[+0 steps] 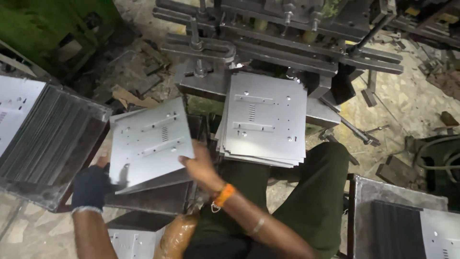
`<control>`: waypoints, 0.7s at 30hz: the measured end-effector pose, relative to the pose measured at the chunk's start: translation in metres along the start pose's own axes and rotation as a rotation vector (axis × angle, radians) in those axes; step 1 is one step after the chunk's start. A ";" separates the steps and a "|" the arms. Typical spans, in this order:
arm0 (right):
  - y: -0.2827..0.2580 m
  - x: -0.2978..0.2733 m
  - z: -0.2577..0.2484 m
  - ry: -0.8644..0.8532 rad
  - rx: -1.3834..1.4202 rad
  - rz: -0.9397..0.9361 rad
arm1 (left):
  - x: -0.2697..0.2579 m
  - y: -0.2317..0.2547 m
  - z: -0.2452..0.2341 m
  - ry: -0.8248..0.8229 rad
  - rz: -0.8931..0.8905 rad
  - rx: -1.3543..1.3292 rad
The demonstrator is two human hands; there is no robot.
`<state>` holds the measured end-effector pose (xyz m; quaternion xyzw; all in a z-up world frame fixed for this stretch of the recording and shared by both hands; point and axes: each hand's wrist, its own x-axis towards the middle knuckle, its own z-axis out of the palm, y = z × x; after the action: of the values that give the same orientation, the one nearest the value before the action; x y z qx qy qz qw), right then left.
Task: Operating an industrial machine to stamp or bend metal sheets manually.
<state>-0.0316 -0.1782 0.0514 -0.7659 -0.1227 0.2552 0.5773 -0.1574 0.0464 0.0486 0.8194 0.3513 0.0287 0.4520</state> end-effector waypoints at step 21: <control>-0.042 0.041 -0.351 0.506 0.346 -0.054 | 0.161 0.266 0.252 -0.248 0.488 -0.285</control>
<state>0.1943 -0.4337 0.1522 -0.6920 0.0499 0.0578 0.7178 0.2023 -0.1299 0.0588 0.8050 0.0788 0.0852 0.5818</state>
